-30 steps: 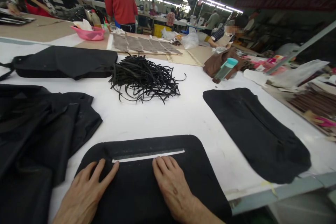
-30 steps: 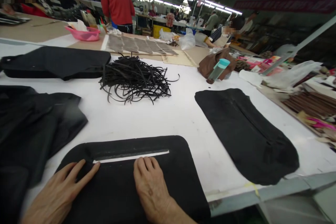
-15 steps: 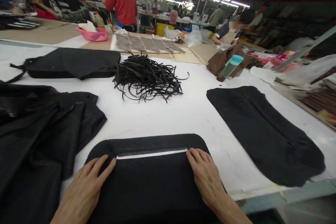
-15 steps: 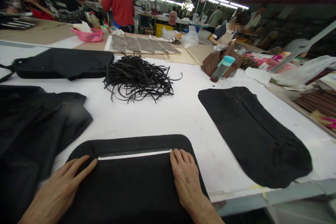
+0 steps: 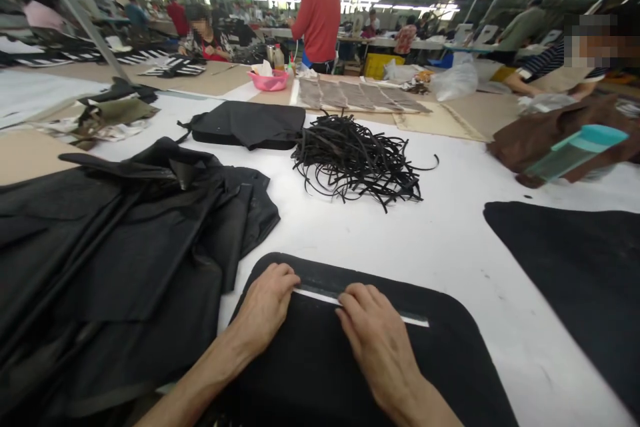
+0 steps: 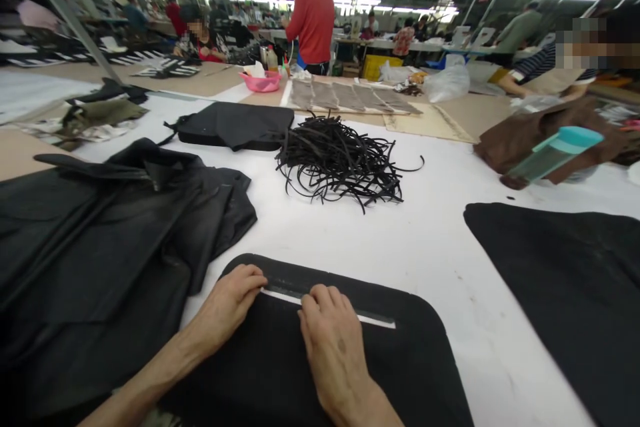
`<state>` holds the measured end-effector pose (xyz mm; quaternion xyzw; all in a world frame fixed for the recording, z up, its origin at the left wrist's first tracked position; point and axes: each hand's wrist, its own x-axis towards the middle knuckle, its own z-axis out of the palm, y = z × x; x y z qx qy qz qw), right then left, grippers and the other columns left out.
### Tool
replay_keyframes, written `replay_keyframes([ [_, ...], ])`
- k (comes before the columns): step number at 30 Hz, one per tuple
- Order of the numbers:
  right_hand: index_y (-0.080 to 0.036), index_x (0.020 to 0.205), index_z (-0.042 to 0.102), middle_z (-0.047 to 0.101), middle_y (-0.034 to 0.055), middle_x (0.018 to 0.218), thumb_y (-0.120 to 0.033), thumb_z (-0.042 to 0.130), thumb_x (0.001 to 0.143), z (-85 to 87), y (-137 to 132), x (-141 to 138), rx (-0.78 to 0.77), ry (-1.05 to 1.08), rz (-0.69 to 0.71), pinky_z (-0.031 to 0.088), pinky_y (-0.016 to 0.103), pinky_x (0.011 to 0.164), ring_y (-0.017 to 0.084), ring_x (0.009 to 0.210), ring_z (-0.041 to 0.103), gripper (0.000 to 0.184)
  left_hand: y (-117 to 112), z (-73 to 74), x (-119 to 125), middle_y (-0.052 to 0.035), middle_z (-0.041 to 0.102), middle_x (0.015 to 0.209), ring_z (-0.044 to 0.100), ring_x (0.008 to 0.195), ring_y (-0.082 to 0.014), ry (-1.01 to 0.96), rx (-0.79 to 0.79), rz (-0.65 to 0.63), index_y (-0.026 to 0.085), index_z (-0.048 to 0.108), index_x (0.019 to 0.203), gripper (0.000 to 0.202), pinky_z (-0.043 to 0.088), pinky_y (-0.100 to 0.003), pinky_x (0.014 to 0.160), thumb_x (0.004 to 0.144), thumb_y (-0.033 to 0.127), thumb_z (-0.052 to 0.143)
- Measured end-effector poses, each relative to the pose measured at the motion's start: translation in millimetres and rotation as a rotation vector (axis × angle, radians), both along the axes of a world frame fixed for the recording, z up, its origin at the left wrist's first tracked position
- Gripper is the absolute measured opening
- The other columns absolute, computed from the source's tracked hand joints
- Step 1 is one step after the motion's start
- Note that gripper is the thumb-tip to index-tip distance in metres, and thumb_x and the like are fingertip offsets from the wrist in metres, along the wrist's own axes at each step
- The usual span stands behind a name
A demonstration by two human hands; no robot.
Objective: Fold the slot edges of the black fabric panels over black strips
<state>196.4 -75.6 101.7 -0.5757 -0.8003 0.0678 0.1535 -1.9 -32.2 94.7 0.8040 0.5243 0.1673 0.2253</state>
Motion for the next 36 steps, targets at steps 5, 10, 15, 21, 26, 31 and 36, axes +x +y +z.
replay_keyframes([
  [5,-0.021,0.084,0.058,0.056,0.0019,0.086,-0.011,0.052,0.083,-10.1,23.4,-30.1,-0.032,-0.100,0.075,0.040,0.032,0.071,0.018,0.080,0.049,0.011,10.4,-8.3,-2.0,-0.0027,0.057,0.087,0.050,0.085,-0.0166,0.027,0.014,-0.021,0.019,0.065,0.085,0.032,0.044,-0.029,0.076,0.084,0.004,0.037],
  [10,-0.018,0.089,0.057,0.055,0.0031,0.085,-0.010,0.056,0.081,-30.3,29.4,-38.0,0.109,-0.232,0.177,0.038,0.032,0.068,0.019,0.077,0.047,0.012,12.1,-9.4,-0.7,-0.0032,0.056,0.087,0.048,0.085,-0.0171,0.031,0.002,-0.019,0.018,0.065,0.084,0.031,0.043,-0.029,0.074,0.084,0.004,0.037],
  [15,-0.015,0.088,0.057,0.054,0.0048,0.081,-0.008,0.055,0.078,-40.5,30.7,-39.9,0.232,-0.309,0.278,0.036,0.034,0.066,0.020,0.073,0.045,0.012,15.5,-9.4,1.1,-0.0030,0.057,0.087,0.048,0.084,-0.0176,0.036,-0.015,-0.035,0.019,0.064,0.083,0.030,0.042,-0.029,0.074,0.085,0.006,0.037],
  [21,-0.020,0.082,0.054,0.054,0.0025,0.081,-0.011,0.056,0.079,-30.4,39.7,-37.7,0.091,-0.243,0.215,0.035,0.033,0.065,0.019,0.075,0.046,0.010,17.4,-11.8,-3.0,-0.0012,0.054,0.089,0.047,0.087,-0.0175,0.048,-0.010,-0.068,0.021,0.062,0.084,0.022,0.042,-0.029,0.078,0.079,0.006,0.047],
  [26,-0.022,0.078,0.054,0.056,0.0004,0.083,-0.015,0.055,0.084,-25.1,48.4,-33.4,-0.033,-0.180,0.204,0.036,0.030,0.067,0.018,0.078,0.049,0.009,15.9,-16.0,-3.2,-0.0016,0.053,0.089,0.046,0.088,-0.0191,0.076,0.030,-0.089,0.021,0.059,0.083,0.015,0.041,-0.033,0.078,0.080,0.009,0.051],
  [31,-0.021,0.081,0.056,0.056,0.0009,0.084,-0.016,0.048,0.088,-27.8,48.2,-28.3,-0.059,-0.054,0.163,0.037,0.029,0.070,0.017,0.080,0.049,0.012,17.1,-20.6,-1.8,-0.0025,0.053,0.087,0.046,0.086,-0.0193,0.085,0.068,-0.092,0.019,0.059,0.081,0.014,0.041,-0.034,0.076,0.085,0.012,0.048],
  [36,-0.021,0.091,0.057,0.056,0.0022,0.089,-0.019,0.051,0.087,-30.4,39.6,-22.4,-0.004,0.021,0.108,0.037,0.032,0.074,0.019,0.083,0.047,0.007,17.1,-26.9,-3.7,-0.0027,0.053,0.088,0.046,0.085,-0.0190,0.078,0.098,-0.109,0.020,0.059,0.085,0.015,0.040,-0.034,0.076,0.088,0.015,0.045],
])
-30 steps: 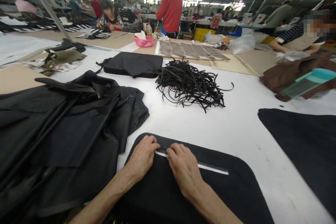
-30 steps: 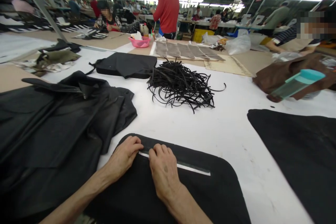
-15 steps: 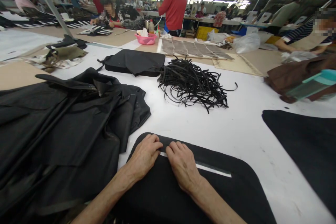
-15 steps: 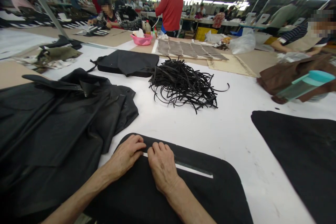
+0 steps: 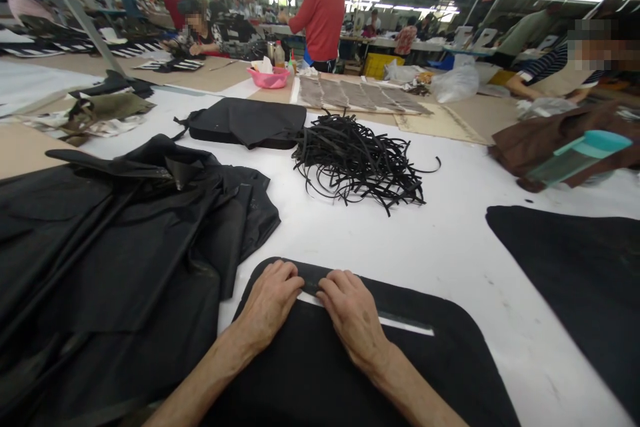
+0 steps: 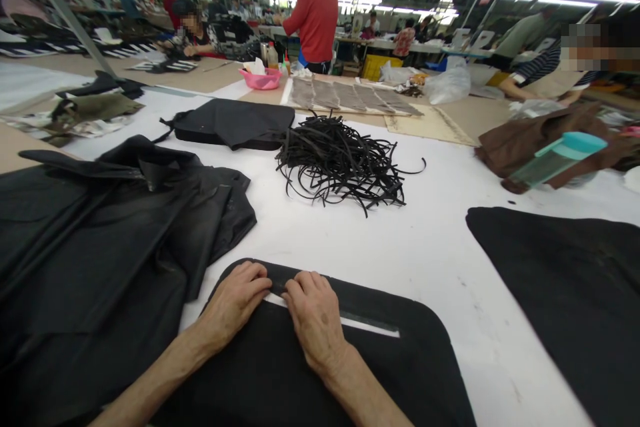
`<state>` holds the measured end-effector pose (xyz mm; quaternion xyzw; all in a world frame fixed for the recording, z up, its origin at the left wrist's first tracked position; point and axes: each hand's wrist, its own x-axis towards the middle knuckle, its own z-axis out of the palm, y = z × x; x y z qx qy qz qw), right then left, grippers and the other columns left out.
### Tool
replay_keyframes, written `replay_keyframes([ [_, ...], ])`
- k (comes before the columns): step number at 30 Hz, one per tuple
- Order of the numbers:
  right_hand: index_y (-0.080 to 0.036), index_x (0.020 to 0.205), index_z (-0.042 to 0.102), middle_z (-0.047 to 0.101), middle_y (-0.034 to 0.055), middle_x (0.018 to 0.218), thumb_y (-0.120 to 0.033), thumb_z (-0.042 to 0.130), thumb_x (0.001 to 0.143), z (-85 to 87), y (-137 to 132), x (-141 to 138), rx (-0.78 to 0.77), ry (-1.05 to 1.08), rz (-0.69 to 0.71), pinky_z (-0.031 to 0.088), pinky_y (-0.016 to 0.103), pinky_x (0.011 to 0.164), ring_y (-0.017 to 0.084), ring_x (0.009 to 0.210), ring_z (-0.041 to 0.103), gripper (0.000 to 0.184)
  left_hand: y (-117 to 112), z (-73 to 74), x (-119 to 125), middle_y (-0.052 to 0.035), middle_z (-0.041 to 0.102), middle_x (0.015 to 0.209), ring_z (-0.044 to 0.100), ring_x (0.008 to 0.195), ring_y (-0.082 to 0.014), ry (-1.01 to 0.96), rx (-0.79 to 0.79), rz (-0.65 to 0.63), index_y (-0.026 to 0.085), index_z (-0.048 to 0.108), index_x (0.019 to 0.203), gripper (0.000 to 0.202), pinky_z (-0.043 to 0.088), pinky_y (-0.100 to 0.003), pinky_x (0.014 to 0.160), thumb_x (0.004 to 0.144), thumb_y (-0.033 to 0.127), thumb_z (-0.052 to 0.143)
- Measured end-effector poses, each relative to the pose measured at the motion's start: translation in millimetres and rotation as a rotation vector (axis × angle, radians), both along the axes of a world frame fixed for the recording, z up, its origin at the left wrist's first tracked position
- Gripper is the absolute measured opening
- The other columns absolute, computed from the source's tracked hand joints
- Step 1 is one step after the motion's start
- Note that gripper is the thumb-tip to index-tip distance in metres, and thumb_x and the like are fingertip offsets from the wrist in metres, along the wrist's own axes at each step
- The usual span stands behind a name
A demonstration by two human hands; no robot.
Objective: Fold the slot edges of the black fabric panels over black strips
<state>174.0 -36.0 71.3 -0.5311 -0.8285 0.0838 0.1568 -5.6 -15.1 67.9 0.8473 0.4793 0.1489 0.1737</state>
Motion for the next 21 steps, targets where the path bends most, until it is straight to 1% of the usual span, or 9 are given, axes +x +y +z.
replay_keyframes([
  [3,-0.021,0.091,0.056,0.055,0.0024,0.091,-0.021,0.057,0.083,-4.2,-4.8,2.8,0.058,-0.087,0.027,0.036,0.034,0.071,0.020,0.082,0.046,0.008,-0.4,-2.8,-1.1,-0.0030,0.052,0.090,0.046,0.087,-0.0194,-0.008,0.015,-0.004,0.020,0.058,0.087,0.015,0.040,-0.035,0.077,0.089,0.015,0.044],
  [5,-0.020,0.090,0.055,0.055,0.0023,0.088,-0.018,0.054,0.085,-7.2,-7.2,6.4,0.099,-0.160,0.031,0.035,0.035,0.069,0.020,0.079,0.045,0.005,-0.9,-3.3,-1.3,-0.0032,0.052,0.091,0.046,0.087,-0.0195,-0.020,0.028,-0.001,0.020,0.057,0.087,0.014,0.040,-0.035,0.077,0.089,0.015,0.044],
  [8,-0.020,0.088,0.055,0.054,0.0028,0.086,-0.013,0.048,0.086,-9.2,-11.4,17.7,0.107,-0.203,0.007,0.034,0.034,0.068,0.019,0.076,0.044,0.009,-1.3,-2.5,-1.5,-0.0032,0.052,0.090,0.046,0.086,-0.0197,-0.028,0.037,-0.015,0.019,0.056,0.084,0.014,0.040,-0.035,0.076,0.089,0.015,0.043],
  [15,-0.019,0.088,0.057,0.053,0.0040,0.086,-0.013,0.045,0.088,-6.6,-26.6,57.1,0.003,-0.050,-0.143,0.037,0.034,0.072,0.020,0.079,0.045,0.013,4.1,-4.4,-2.6,-0.0041,0.053,0.091,0.047,0.086,-0.0206,-0.039,0.019,-0.057,0.019,0.055,0.083,0.017,0.040,-0.037,0.076,0.090,0.018,0.039],
  [21,-0.020,0.080,0.054,0.053,0.0013,0.082,-0.017,0.049,0.088,-1.8,-31.6,73.9,-0.108,0.062,-0.263,0.039,0.031,0.071,0.017,0.079,0.048,0.010,7.2,-7.5,-4.7,-0.0028,0.053,0.091,0.048,0.087,-0.0204,-0.081,-0.006,-0.055,0.021,0.053,0.080,0.017,0.040,-0.037,0.077,0.090,0.022,0.040],
])
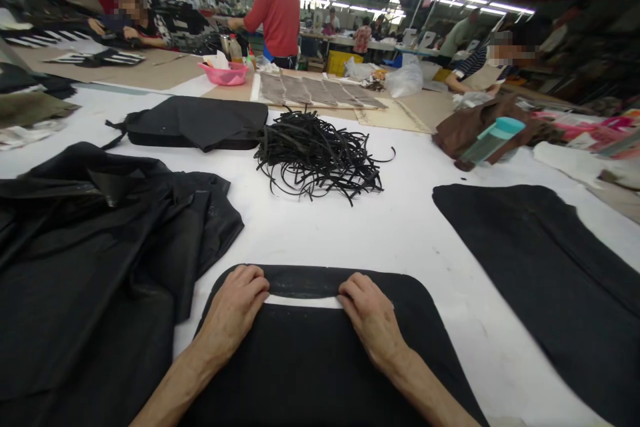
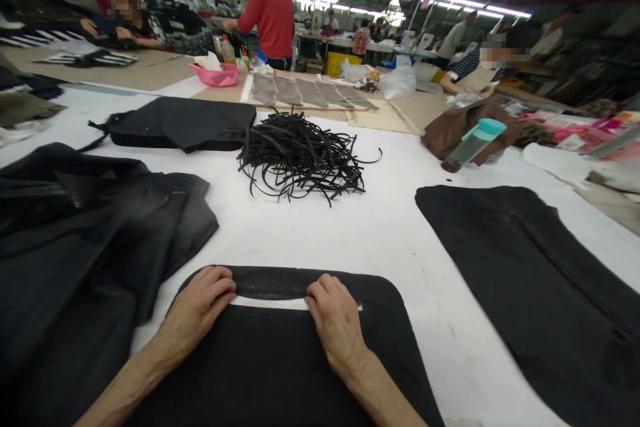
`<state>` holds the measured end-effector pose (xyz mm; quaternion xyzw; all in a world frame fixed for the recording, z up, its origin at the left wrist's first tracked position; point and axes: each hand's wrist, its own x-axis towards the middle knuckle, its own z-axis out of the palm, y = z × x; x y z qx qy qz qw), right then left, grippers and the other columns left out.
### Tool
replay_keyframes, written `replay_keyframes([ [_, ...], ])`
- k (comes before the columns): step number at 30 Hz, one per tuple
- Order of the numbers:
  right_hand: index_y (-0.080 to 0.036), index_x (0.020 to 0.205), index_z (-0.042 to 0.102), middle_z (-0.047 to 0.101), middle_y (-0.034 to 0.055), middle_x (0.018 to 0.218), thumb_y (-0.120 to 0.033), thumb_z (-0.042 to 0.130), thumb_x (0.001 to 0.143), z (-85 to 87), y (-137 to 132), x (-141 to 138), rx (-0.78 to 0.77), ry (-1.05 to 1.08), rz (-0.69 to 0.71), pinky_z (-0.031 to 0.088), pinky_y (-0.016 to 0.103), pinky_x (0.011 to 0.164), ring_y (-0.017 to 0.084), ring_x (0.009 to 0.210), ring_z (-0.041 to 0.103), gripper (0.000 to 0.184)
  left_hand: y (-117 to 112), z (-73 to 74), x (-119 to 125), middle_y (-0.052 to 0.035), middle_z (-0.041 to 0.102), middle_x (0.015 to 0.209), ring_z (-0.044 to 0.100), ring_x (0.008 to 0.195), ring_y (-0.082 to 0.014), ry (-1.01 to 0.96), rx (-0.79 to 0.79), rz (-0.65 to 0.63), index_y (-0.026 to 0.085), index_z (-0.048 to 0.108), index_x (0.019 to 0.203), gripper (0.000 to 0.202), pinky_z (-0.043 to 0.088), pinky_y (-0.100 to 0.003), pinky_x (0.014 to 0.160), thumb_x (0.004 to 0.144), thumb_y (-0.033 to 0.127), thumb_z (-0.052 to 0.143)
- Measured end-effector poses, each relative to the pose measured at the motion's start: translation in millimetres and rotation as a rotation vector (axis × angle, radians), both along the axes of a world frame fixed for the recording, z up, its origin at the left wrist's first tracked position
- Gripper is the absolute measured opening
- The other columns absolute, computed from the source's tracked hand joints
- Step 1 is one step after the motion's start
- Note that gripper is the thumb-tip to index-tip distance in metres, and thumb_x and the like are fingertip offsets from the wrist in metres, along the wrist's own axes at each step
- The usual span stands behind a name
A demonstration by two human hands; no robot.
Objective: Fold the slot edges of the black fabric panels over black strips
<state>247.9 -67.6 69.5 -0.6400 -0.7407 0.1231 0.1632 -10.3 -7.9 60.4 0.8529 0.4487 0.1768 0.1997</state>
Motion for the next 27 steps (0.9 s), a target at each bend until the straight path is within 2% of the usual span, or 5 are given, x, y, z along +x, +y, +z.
replay_keyframes([
  [9,-0.021,0.075,0.053,0.054,-0.0004,0.079,-0.018,0.049,0.088,4.9,-0.3,3.8,0.006,-0.045,-0.053,0.038,0.029,0.069,0.016,0.076,0.049,0.015,-1.9,3.0,2.0,-0.0028,0.054,0.090,0.048,0.087,-0.0210,0.003,0.016,0.026,0.022,0.054,0.079,0.018,0.040,-0.038,0.078,0.089,0.022,0.039],
  [16,-0.020,0.075,0.053,0.053,0.0026,0.078,-0.016,0.044,0.089,0.7,1.5,1.6,0.042,-0.172,-0.028,0.036,0.031,0.069,0.018,0.075,0.047,0.017,-7.7,0.5,4.5,-0.0046,0.052,0.097,0.047,0.092,-0.0224,0.022,0.092,0.082,0.021,0.054,0.082,0.016,0.040,-0.039,0.080,0.089,0.019,0.040],
  [27,-0.021,0.074,0.052,0.052,0.0026,0.076,-0.015,0.043,0.088,-6.4,2.3,1.4,0.052,-0.258,-0.040,0.035,0.034,0.071,0.020,0.074,0.048,0.018,-10.5,3.8,7.8,-0.0052,0.051,0.100,0.046,0.092,-0.0218,0.004,0.060,0.111,0.020,0.054,0.081,0.015,0.041,-0.039,0.081,0.087,0.013,0.041],
])
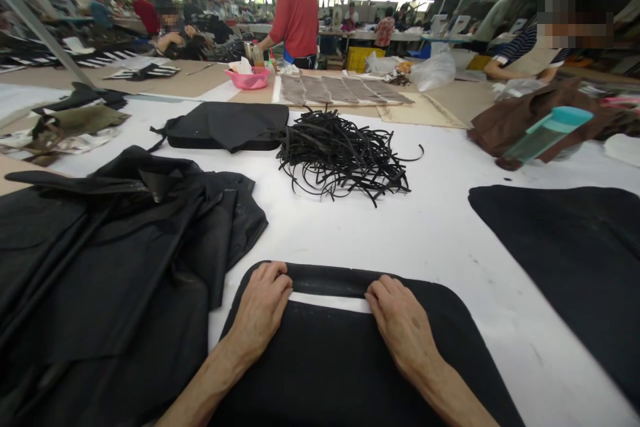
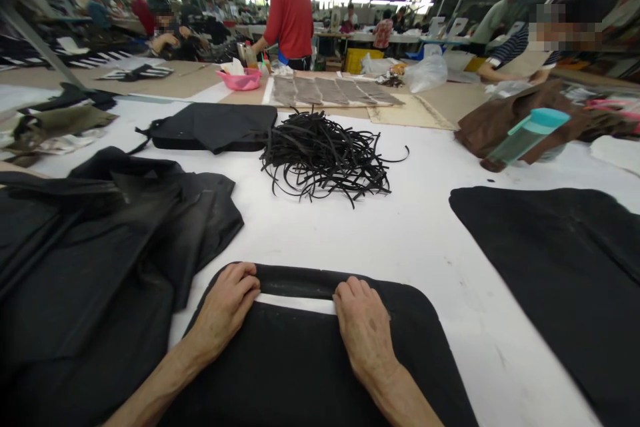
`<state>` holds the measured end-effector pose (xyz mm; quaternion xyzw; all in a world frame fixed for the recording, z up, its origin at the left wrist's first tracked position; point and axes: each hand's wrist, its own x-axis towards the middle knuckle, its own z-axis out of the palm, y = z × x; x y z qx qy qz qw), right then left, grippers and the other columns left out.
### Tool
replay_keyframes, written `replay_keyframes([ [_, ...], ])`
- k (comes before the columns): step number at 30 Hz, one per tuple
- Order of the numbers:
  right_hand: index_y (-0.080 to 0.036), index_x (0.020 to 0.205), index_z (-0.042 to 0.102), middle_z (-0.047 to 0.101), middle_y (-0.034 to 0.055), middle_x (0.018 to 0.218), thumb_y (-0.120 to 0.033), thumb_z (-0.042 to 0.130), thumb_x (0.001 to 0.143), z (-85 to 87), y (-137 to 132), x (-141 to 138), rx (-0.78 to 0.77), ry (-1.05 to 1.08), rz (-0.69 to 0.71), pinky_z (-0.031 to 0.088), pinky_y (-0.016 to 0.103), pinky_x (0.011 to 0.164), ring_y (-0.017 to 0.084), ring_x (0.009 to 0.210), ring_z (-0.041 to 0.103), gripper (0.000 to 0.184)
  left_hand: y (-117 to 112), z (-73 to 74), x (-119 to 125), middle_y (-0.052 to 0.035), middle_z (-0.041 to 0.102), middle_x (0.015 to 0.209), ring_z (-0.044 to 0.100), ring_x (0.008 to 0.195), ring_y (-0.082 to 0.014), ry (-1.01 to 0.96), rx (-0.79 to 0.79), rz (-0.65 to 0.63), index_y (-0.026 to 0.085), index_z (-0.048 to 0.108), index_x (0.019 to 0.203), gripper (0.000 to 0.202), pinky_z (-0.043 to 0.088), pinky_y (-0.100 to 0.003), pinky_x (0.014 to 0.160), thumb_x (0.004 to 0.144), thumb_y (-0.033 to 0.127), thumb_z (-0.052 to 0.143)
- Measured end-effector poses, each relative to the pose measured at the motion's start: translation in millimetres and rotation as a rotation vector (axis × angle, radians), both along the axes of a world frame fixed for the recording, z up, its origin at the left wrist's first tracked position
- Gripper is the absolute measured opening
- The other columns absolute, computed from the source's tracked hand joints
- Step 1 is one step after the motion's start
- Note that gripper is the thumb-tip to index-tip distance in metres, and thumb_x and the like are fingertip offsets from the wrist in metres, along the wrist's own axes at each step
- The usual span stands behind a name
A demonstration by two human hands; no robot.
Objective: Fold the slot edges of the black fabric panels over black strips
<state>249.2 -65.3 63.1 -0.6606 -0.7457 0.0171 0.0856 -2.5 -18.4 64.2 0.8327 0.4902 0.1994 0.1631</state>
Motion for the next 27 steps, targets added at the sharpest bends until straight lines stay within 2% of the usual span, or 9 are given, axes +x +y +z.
replay_keyframes([
  [7,-0.021,0.074,0.051,0.052,0.0025,0.076,-0.016,0.043,0.089,-1.1,1.3,1.5,0.014,-0.010,0.013,0.035,0.034,0.070,0.020,0.074,0.049,0.018,-1.6,-1.2,-3.1,-0.0050,0.051,0.102,0.047,0.093,-0.0210,-0.035,0.013,-0.029,0.020,0.053,0.081,0.015,0.041,-0.037,0.080,0.087,0.013,0.041],
  [13,-0.021,0.074,0.050,0.052,0.0025,0.076,-0.018,0.041,0.090,-1.0,0.9,1.2,0.002,-0.006,0.003,0.035,0.034,0.070,0.020,0.074,0.048,0.019,-1.1,1.1,0.5,-0.0050,0.052,0.099,0.047,0.090,-0.0210,-0.026,-0.020,-0.005,0.020,0.052,0.080,0.017,0.040,-0.038,0.079,0.088,0.013,0.039],
  [20,-0.021,0.073,0.051,0.053,0.0029,0.075,-0.018,0.041,0.089,3.2,2.6,-2.2,-0.022,-0.059,-0.014,0.033,0.035,0.067,0.021,0.073,0.048,0.020,-3.0,5.8,12.5,-0.0062,0.053,0.094,0.046,0.086,-0.0229,0.120,-0.045,0.114,0.018,0.052,0.077,0.019,0.039,-0.041,0.076,0.086,0.010,0.037],
  [27,-0.021,0.071,0.052,0.055,0.0024,0.074,-0.016,0.043,0.087,4.6,4.7,-2.2,-0.004,-0.050,-0.031,0.033,0.033,0.065,0.020,0.072,0.050,0.019,-3.6,8.4,18.6,-0.0066,0.052,0.092,0.047,0.084,-0.0221,0.208,-0.024,0.194,0.019,0.052,0.076,0.021,0.040,-0.038,0.074,0.086,0.010,0.036],
])
